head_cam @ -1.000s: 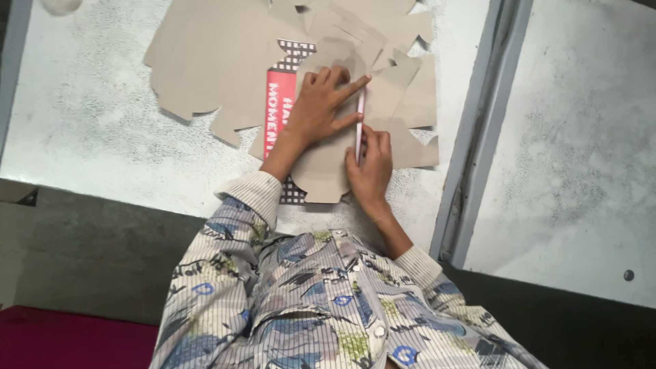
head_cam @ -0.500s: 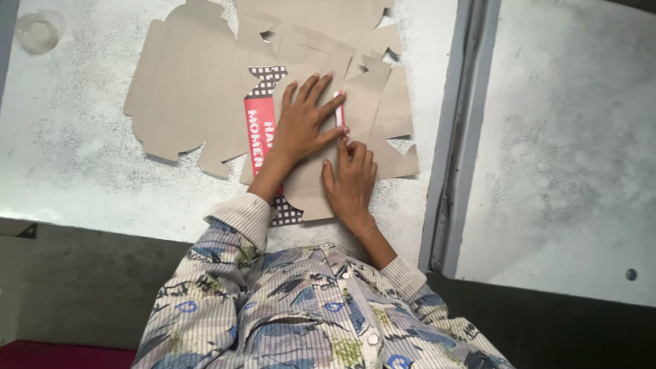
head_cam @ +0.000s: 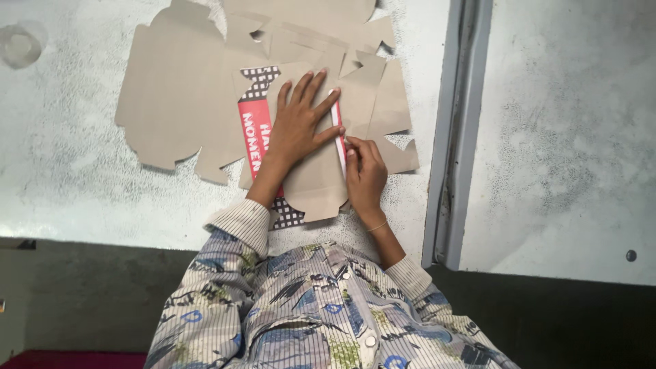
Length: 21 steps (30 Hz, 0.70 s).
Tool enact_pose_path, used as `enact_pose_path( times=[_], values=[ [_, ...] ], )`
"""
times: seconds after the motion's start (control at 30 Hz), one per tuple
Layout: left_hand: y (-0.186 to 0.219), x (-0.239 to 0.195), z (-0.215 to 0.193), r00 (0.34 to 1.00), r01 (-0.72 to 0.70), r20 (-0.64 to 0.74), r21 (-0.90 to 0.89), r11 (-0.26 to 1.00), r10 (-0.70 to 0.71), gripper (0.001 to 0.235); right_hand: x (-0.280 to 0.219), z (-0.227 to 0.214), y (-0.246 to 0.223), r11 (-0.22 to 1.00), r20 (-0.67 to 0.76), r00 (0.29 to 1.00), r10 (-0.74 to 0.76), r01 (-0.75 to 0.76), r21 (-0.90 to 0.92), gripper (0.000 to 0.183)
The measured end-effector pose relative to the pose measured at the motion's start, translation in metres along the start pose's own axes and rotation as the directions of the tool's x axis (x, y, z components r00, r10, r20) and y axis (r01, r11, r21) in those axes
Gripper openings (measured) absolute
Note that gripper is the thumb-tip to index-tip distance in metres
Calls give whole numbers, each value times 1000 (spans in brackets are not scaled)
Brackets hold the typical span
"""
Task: The person folds and assembles a flat cardboard box on a white table. They fold the side flaps, tuck in the tabs, and secure the box into its final shape. The process is done by hand without tools.
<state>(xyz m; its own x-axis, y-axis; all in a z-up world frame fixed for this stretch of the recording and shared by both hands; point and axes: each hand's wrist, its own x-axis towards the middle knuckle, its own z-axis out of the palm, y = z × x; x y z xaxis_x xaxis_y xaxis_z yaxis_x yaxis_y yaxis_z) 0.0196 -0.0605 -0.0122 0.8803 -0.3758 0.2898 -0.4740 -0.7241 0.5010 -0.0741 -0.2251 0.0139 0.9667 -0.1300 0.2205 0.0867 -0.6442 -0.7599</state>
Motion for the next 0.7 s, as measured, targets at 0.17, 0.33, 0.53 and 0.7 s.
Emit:
enact_pose_path(
  times=[0.17, 0.33, 0.53, 0.7],
  values=[
    [-2, 0, 1, 1000, -13, -12, 28, 1000, 13, 74, 21, 6, 10, 997, 47, 998, 33, -30, -65, 11],
    [-4, -2, 7, 1000, -12, -7, 57, 998, 13, 71, 96, 18, 27, 990, 104, 985, -138, 140, -13, 6],
    [-2, -1, 3, 1000, 3, 13, 79, 997, -4, 76, 153, 32, 32, 980, 221, 955, -200, 197, 36, 16],
    [-5, 0, 8, 1000, -12, -3, 86, 996, 12, 78, 139, 34, 40, 950, 121, 942, -313, 309, 46, 15]
  ],
)
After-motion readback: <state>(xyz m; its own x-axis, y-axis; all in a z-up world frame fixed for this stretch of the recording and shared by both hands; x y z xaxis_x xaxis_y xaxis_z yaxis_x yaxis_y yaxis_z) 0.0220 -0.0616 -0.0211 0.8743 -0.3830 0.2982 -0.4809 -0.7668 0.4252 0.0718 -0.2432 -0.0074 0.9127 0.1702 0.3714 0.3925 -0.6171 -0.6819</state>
